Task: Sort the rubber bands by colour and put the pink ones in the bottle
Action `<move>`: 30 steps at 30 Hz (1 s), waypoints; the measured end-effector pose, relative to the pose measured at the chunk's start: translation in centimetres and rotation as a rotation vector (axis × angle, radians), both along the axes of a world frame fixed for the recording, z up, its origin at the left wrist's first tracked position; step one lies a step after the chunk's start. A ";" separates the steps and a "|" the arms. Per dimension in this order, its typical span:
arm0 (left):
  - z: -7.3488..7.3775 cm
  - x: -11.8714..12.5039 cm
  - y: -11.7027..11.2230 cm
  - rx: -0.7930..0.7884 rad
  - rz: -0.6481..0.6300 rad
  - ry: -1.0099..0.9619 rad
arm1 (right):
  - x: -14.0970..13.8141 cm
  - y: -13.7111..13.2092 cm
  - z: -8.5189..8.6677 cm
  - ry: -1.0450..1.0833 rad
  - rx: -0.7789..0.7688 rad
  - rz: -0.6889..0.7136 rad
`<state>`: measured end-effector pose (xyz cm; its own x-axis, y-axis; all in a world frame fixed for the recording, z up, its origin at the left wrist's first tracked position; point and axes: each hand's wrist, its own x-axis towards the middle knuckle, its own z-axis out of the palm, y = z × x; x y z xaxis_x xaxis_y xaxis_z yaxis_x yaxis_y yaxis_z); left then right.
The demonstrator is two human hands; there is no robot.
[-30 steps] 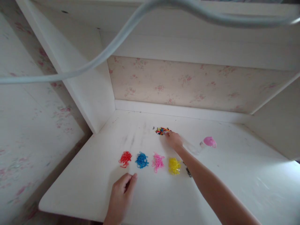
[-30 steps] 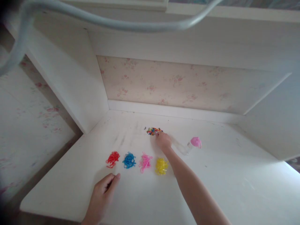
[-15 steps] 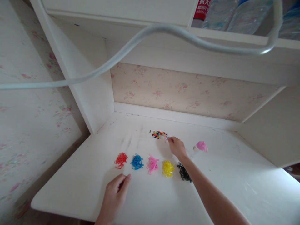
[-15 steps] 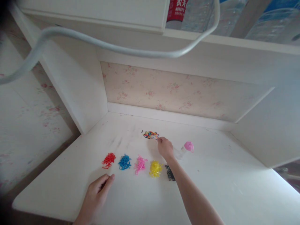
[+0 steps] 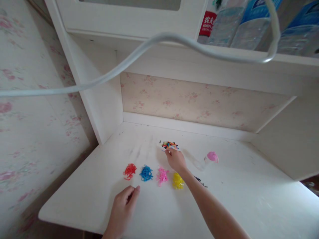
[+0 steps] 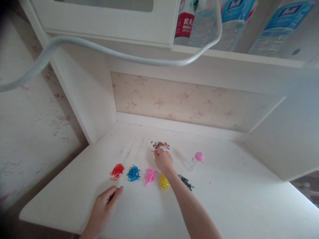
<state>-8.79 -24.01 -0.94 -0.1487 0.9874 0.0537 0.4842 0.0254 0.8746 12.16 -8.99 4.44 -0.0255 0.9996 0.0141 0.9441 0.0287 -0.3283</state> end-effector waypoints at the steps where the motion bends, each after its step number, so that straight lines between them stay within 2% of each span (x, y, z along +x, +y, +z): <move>1: -0.1 0.0 0.0 0.002 0.006 -0.002 | 0.3 0.8 0.2 -0.028 -0.013 -0.011; 10: 0.0 0.0 0.1 -0.006 -0.014 -0.040 | 3.2 6.6 2.8 -0.273 -0.168 0.013; 19: 0.1 -0.1 0.1 -0.013 -0.028 -0.049 | 4.1 8.1 3.3 -0.262 -0.193 -0.001; 24: -0.1 0.0 0.1 -0.003 -0.031 -0.039 | 3.4 6.4 4.1 -0.204 -0.085 0.022; 30: 0.2 0.2 0.0 0.020 -0.015 -0.013 | -0.7 -0.1 3.7 -0.133 0.024 0.222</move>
